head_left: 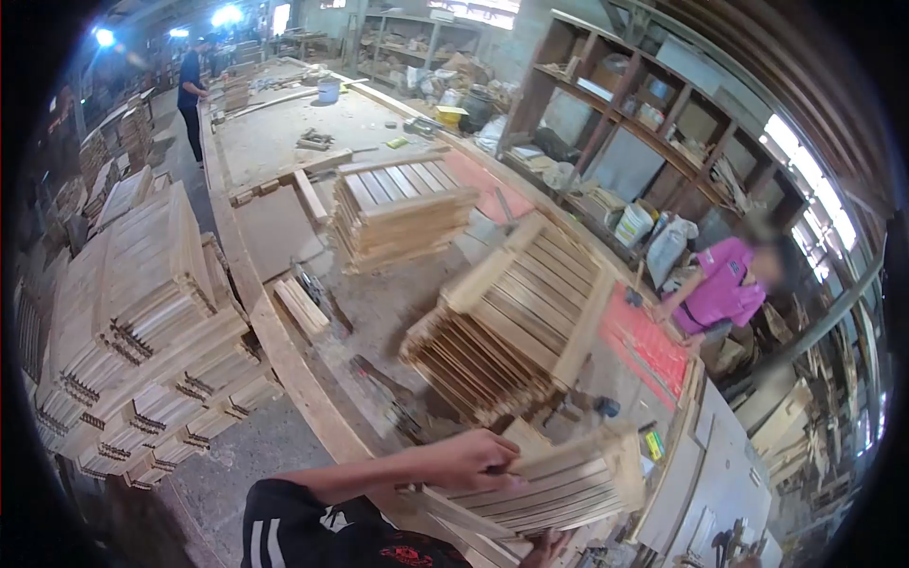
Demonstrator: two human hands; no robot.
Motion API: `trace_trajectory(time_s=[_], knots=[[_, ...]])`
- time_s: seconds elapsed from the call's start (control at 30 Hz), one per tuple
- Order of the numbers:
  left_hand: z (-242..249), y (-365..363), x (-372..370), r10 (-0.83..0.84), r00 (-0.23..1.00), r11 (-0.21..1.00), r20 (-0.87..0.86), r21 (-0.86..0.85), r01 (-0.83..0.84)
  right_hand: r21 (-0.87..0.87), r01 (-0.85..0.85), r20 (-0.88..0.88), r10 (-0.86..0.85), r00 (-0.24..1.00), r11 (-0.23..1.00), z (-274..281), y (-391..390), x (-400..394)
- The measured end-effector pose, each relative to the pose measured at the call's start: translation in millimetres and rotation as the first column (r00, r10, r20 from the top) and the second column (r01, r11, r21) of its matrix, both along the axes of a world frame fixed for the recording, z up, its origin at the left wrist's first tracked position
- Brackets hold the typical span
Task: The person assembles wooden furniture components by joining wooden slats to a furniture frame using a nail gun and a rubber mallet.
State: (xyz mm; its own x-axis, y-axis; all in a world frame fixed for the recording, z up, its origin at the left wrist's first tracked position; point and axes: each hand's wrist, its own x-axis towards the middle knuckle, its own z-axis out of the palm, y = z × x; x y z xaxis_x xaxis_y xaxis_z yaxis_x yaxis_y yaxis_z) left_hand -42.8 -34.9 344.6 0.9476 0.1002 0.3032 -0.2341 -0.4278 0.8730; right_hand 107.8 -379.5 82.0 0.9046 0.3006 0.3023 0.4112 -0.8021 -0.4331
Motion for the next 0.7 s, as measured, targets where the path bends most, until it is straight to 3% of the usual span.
trace_trajectory(time_s=[0.03, 0.07, 0.13, 0.2, 0.23, 0.27, 0.33, 0.4, 0.43, 0.53, 0.6, 0.67, 0.7], knots=[[-6.8, 29.2, -21.8, 0.090, 0.989, 0.996, 0.114, 0.007, -0.092, 0.347, 0.042, -0.299, 0.068, 0.952, 0.937, 34.9, 31.0, -3.1], [-13.7, 59.7, -45.5, 0.177, 0.958, 0.983, 0.226, 0.006, -0.183, 0.617, 0.184, -0.532, 0.234, 0.814, 0.765, 74.7, 65.8, -6.4], [-11.2, 108.1, -100.3, 0.372, 0.925, 0.870, -0.081, -0.318, -0.378, 0.738, -0.211, -0.111, 0.423, 0.899, 0.641, 163.6, 153.0, -21.5], [-74.3, 150.7, -134.0, 0.607, 0.760, 0.532, -0.231, -0.593, -0.605, 0.453, -0.276, -0.067, 0.341, 0.938, 0.848, 184.9, 204.4, 1.1], [-104.1, 167.1, -143.9, 0.673, 0.711, 0.418, -0.205, -0.688, -0.594, 0.465, -0.368, -0.050, 0.439, 0.897, 0.805, 203.1, 235.2, 11.1], [-128.5, 181.7, -150.1, 0.736, 0.652, 0.302, -0.182, -0.773, -0.558, 0.476, -0.459, -0.025, 0.533, 0.846, 0.750, 234.3, 277.0, 12.3], [-122.2, 214.1, -155.8, 0.798, 0.574, 0.078, -0.182, -0.914, -0.398, 0.038, -0.580, 0.099, 0.574, 0.813, 0.814, 305.8, 356.6, -7.2], [-85.5, 236.2, -155.4, 0.782, 0.576, -0.167, -0.238, -0.971, -0.174, -0.189, -0.615, 0.299, 0.642, 0.706, 0.765, 343.9, 427.0, -9.8], [-85.4, 255.5, -153.1, 0.792, 0.591, -0.130, -0.155, -0.988, -0.084, -0.305, -0.605, 0.379, 0.677, 0.631, 0.735, 354.2, 447.6, -10.4], [-109.8, 348.9, -124.9, 0.916, 0.378, -0.082, -0.135, -0.985, -0.152, -0.183, -0.684, 0.501, 0.666, 0.553, 0.706, 372.0, 476.3, -12.5], [-91.3, 402.9, -102.5, 0.969, 0.246, 0.072, 0.025, -0.981, -0.181, -0.066, -0.706, 0.447, 0.654, 0.611, 0.705, 371.3, 478.0, -26.6], [-58.2, 448.6, -83.4, 0.943, 0.332, 0.023, 0.031, -0.999, 0.026, -0.009, -0.691, 0.384, 0.640, 0.665, 0.723, 346.4, 460.6, -24.9], [-45.2, 470.1, -75.9, 0.936, 0.352, -0.010, -0.004, -1.000, 0.014, 0.002, -0.663, 0.331, 0.625, 0.706, 0.748, 327.3, 451.8, -20.8]])
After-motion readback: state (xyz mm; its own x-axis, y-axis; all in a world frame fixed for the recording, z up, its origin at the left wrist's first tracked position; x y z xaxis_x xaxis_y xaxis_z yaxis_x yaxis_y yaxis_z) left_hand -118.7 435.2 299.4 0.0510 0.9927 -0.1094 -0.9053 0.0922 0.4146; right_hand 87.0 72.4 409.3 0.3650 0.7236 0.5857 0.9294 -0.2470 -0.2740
